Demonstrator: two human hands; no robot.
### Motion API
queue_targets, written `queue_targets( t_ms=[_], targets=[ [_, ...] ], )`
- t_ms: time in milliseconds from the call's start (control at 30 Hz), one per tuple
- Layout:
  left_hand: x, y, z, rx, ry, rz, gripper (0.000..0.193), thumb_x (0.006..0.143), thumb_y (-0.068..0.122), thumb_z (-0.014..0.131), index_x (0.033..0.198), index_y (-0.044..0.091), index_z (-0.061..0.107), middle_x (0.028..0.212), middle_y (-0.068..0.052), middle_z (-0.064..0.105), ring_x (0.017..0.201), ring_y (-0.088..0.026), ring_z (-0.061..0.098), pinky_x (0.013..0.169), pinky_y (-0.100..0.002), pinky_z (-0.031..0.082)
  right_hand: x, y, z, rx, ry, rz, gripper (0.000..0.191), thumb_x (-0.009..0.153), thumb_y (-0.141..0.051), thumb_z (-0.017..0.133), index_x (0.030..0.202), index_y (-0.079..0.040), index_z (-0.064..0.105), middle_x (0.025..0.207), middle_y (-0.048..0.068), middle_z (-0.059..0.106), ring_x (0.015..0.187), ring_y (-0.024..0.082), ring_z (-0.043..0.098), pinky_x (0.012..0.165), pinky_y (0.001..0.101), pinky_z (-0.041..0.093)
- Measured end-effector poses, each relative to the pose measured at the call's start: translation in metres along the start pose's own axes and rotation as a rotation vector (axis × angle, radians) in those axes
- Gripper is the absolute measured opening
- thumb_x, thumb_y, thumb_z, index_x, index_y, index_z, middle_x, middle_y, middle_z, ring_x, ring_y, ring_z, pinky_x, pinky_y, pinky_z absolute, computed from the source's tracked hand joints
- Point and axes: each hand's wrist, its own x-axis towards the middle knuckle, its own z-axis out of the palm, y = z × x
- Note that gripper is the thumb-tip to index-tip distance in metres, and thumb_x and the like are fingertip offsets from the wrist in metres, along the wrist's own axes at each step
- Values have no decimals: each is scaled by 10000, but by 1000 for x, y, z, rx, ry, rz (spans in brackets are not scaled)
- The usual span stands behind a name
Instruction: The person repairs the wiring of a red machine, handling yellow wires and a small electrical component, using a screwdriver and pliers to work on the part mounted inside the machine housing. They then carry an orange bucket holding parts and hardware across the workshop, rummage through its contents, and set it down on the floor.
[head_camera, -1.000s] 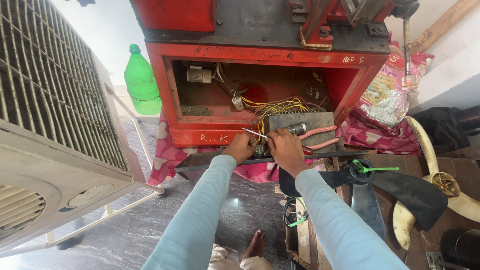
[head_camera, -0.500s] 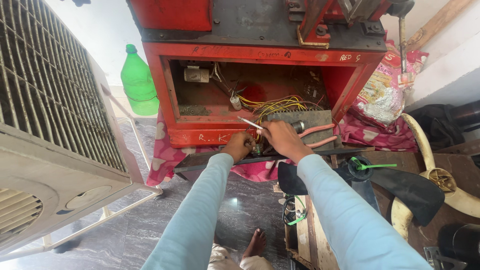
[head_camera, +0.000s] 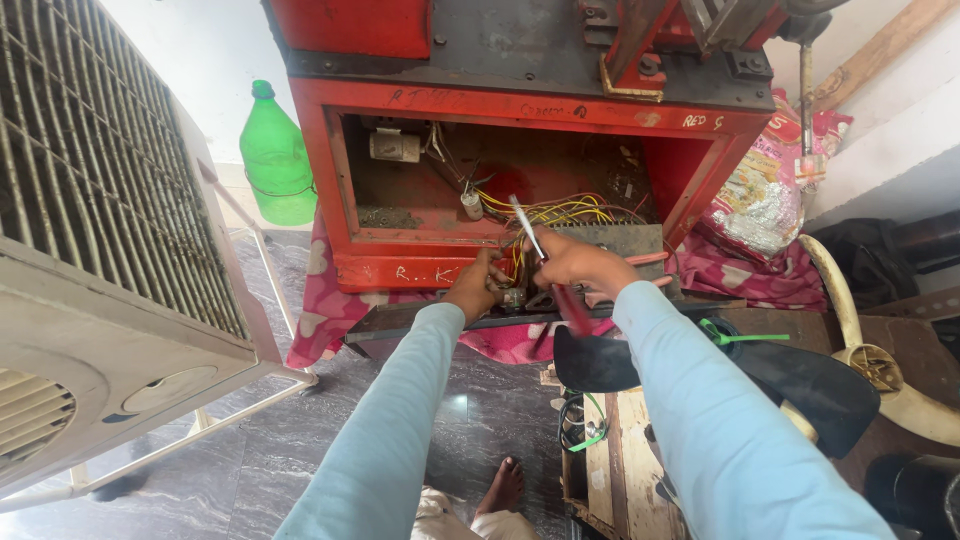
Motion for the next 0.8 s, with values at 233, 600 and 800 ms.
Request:
queue_targets(
  t_ms=[233, 600, 800],
  targets=[
    [-12, 23, -4, -69, 44, -152, 1080, 773, -76, 752, 1570, 142, 57, 1287, -100, 517, 888, -232, 669, 753, -396, 604, -8, -26, -20, -611, 18, -1, 481, 770, -169, 776, 1242, -258, 745, 1130, 117, 764, 1103, 315, 716, 961, 435, 551],
    [10, -17, 11, 74, 13, 110, 266, 772, 26, 804, 1035, 61, 785, 1083, -134, 751, 986, -255, 742, 900, -366, 587, -8, -47, -35, -1168, 75, -243, 250, 857, -144, 687, 1018, -307, 788, 987, 19, 744, 1108, 231, 661, 966, 454, 483],
    [3, -8, 9, 142, 9, 110, 363, 805, 60, 791, 1163, 76, 733, 1149, -159, 709, 1071, -317, 674, 963, -412, 511, -7, -55, -28, -1467, 270, -336, 151, 877, -191, 620, 854, -194, 770, 893, -4, 746, 1121, 215, 636, 1046, 450, 420]
  ],
)
